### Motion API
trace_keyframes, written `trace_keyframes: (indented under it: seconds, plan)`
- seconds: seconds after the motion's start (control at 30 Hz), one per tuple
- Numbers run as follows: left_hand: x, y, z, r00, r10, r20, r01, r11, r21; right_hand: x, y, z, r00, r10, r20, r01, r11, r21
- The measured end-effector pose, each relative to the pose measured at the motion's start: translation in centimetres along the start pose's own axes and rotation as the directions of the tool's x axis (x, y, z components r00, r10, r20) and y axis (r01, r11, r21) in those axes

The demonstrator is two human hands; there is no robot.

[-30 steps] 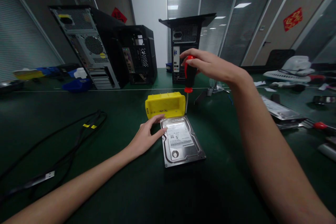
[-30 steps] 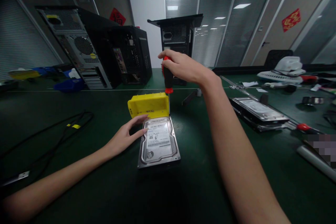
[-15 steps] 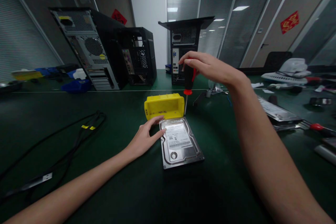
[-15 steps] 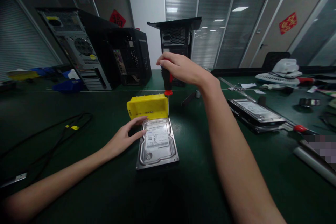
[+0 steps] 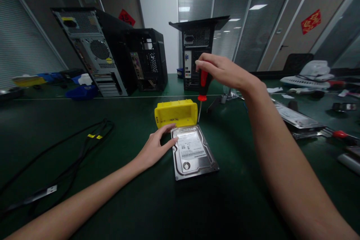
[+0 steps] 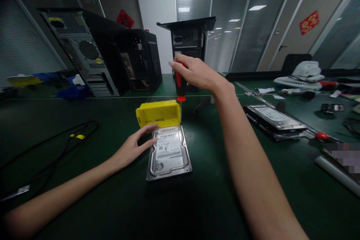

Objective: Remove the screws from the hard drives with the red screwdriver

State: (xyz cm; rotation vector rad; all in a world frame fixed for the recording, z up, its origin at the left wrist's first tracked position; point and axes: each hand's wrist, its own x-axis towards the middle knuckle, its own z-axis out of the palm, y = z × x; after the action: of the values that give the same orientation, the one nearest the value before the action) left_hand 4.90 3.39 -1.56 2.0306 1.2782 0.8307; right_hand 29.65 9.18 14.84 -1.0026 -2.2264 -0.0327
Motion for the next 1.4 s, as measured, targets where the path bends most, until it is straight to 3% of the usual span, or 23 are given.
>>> trace_keyframes:
  seconds: [0.17,0.37,0.6,0.9,1.13,1.4]
  plan:
    - [0.0,0.2,0.1,1.0,0.004,-0.008,-0.004,1.0,-0.001,0.1,-0.2,-0.1,0.997,0.014,0.075,-0.029,0.98,0.197]
    - [0.0,-0.1,0.1,1.0,0.009,-0.005,-0.009,1.0,0.012,0.3,-0.1,0.0,1.0,-0.021,-0.012,0.021,1.0,0.023]
    - [0.1,-0.1,0.0,1.0,0.016,0.0,-0.016,1.0,-0.004,0.0,-0.7,-0.6,0.995,0.029,0.099,-0.043,0.988,0.149]
    - [-0.1,0.0,-0.1,1.0,-0.013,0.026,0.013,0.999,0.031,0.2,-0.2,0.3,0.998,-0.059,-0.025,0.058,0.997,-0.051]
    - [-0.2,0.0,0.1,0.998,-0.036,-0.049,0.04,0.996,0.074,0.2,-0.1,0.2,0.999,-0.02,-0.029,0.019,0.999,-0.05]
    - [-1.1,0.6,0.2,0.998,0.008,-0.07,0.013,0.953,0.301,0.1,0.1,0.1,1.0,-0.018,-0.02,0.017,0.999,-0.051]
